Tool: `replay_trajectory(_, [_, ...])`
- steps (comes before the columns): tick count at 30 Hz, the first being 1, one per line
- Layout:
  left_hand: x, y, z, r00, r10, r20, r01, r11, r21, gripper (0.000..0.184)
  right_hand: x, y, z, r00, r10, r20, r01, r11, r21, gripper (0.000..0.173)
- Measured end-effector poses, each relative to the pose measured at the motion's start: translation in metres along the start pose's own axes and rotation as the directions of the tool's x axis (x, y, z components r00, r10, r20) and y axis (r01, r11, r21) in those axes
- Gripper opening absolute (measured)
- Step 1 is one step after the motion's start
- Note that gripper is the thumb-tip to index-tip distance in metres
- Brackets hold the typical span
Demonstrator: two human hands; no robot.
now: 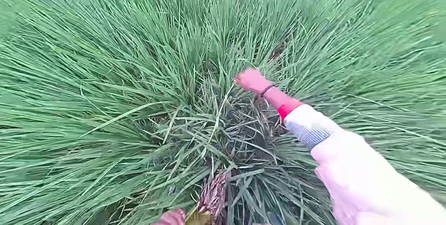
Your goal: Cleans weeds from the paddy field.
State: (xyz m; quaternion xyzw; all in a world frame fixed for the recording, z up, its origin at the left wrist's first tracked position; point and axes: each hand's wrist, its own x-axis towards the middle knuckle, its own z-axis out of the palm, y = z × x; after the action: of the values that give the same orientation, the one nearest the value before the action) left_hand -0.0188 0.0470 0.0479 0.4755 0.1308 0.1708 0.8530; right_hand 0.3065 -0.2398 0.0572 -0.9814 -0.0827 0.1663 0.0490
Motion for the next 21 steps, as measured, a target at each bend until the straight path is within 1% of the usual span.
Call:
replay_trajectory(2, [0.0, 0.017, -0.004, 0.998, 0.064, -0.011, -0.064, 0.998, -0.015, 0.03, 0.009, -0.039, -0.056, 0.998, -0.067, 0.002, 0.067, 0.993, -0.101, 0.036])
replay_trajectory(4, [-0.001, 0.033, -0.008, 0.994, 0.107, -0.037, -0.109, 0.993, -0.047, 0.032, 0.009, -0.08, -0.108, 0.99, -0.128, -0.056, 0.12, 0.983, -0.136, 0.04])
replay_trajectory(6, [-0.003, 0.048, -0.013, 0.988, 0.137, -0.066, -0.142, 0.987, -0.076, 0.033, 0.008, -0.114, -0.15, 0.967, -0.207, -0.147, 0.189, 0.973, -0.13, 0.04])
replay_trajectory(9, [-0.007, 0.065, -0.027, 0.978, 0.194, -0.074, -0.203, 0.966, -0.157, 0.03, 0.005, -0.155, -0.192, 0.907, -0.293, -0.301, 0.289, 0.955, -0.059, 0.036])
replay_trajectory(11, [-0.01, 0.073, -0.037, 0.966, 0.243, -0.088, -0.254, 0.953, -0.164, 0.029, 0.007, -0.182, -0.21, 0.871, -0.319, -0.374, 0.341, 0.94, -0.008, 0.033])
replay_trajectory(12, [-0.011, 0.077, -0.043, 0.961, 0.256, -0.106, -0.27, 0.95, -0.155, 0.029, 0.009, -0.197, -0.215, 0.857, -0.342, -0.386, 0.366, 0.93, -0.011, 0.033])
replay_trajectory(13, [-0.013, 0.08, -0.048, 0.956, 0.267, -0.123, -0.284, 0.948, -0.144, 0.029, 0.011, -0.212, -0.22, 0.846, -0.375, -0.378, 0.386, 0.921, -0.051, 0.033])
replay_trajectory(14, [-0.015, 0.084, -0.053, 0.95, 0.275, -0.144, -0.295, 0.946, -0.136, 0.03, 0.013, -0.228, -0.222, 0.839, -0.413, -0.355, 0.393, 0.91, -0.13, 0.033])
replay_trajectory(17, [-0.021, 0.095, -0.068, 0.935, 0.289, -0.205, -0.317, 0.941, -0.122, 0.032, 0.012, -0.285, -0.227, 0.84, -0.457, -0.292, 0.349, 0.867, -0.355, 0.032])
replay_trajectory(18, [-0.022, 0.098, -0.073, 0.929, 0.297, -0.221, -0.329, 0.936, -0.124, 0.032, 0.009, -0.306, -0.232, 0.831, -0.477, -0.286, 0.347, 0.847, -0.403, 0.032])
replay_trajectory(19, [-0.023, 0.1, -0.077, 0.922, 0.307, -0.235, -0.342, 0.931, -0.126, 0.032, 0.005, -0.327, -0.239, 0.809, -0.508, -0.297, 0.363, 0.828, -0.427, 0.032])
replay_trajectory(21, [-0.026, 0.104, -0.085, 0.908, 0.324, -0.266, -0.366, 0.923, -0.124, 0.033, -0.008, -0.37, -0.26, 0.751, -0.559, -0.35, 0.409, 0.811, -0.419, 0.031])
